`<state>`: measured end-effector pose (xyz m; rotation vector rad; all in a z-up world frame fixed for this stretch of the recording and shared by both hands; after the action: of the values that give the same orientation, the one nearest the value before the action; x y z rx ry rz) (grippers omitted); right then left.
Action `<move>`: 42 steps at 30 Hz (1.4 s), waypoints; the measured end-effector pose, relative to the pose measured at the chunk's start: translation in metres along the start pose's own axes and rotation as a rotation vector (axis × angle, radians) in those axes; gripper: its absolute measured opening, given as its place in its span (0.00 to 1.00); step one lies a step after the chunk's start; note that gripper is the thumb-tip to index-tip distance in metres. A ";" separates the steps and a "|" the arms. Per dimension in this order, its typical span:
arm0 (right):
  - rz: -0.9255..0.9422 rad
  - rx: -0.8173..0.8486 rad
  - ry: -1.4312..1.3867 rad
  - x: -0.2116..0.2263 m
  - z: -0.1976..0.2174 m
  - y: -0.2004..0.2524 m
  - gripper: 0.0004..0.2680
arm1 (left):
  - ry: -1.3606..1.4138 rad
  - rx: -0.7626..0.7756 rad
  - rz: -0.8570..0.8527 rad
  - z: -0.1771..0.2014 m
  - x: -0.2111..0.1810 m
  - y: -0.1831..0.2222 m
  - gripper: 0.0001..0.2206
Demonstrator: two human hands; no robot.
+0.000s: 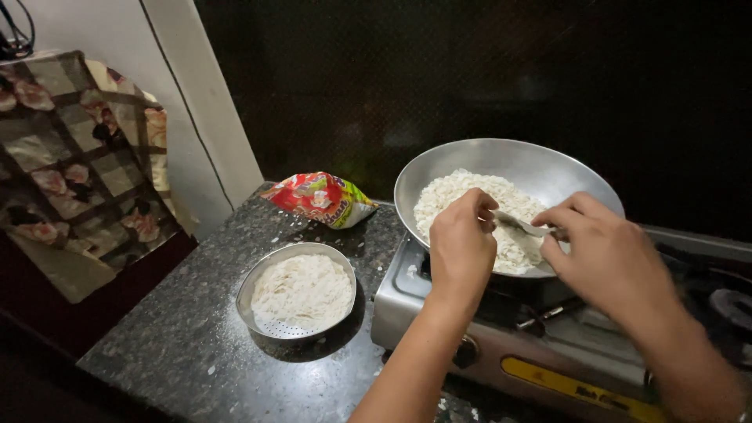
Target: The person stirs white flakes in a pan on a stove with a spoon while adding more from a bowl by hand.
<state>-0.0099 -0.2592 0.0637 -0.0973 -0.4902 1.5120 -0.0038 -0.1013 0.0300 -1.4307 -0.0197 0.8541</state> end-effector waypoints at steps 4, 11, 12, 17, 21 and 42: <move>-0.023 0.216 0.235 0.007 -0.005 -0.018 0.14 | 0.083 0.002 0.005 -0.004 0.004 0.001 0.12; 0.149 0.204 0.584 0.021 -0.022 -0.036 0.07 | -0.031 0.040 0.021 0.010 0.014 -0.012 0.12; 0.172 0.181 0.628 0.023 -0.022 -0.038 0.06 | -0.021 0.035 0.037 0.012 0.016 -0.014 0.12; 0.153 0.235 0.798 0.019 -0.034 -0.059 0.05 | -0.009 0.042 0.031 0.019 0.027 -0.018 0.11; 0.175 0.166 0.859 0.011 -0.036 -0.075 0.07 | 0.009 0.061 0.027 0.024 0.036 -0.016 0.11; -0.145 0.169 0.820 -0.029 -0.054 -0.096 0.27 | -0.031 0.143 -0.011 0.052 0.097 -0.022 0.09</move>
<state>0.0993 -0.2818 0.0427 -0.5126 0.2817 1.2330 0.0506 -0.0048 0.0138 -1.2826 0.0101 0.8514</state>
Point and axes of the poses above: each hand's wrist, its own y-axis away from the middle knuckle, its own z-axis out of the back of the hand, x = y × z, the point moved 4 cm from there along -y, towards the middle knuckle, and after that the axes turned 15 degrees about -z, right-handed, at the moved point
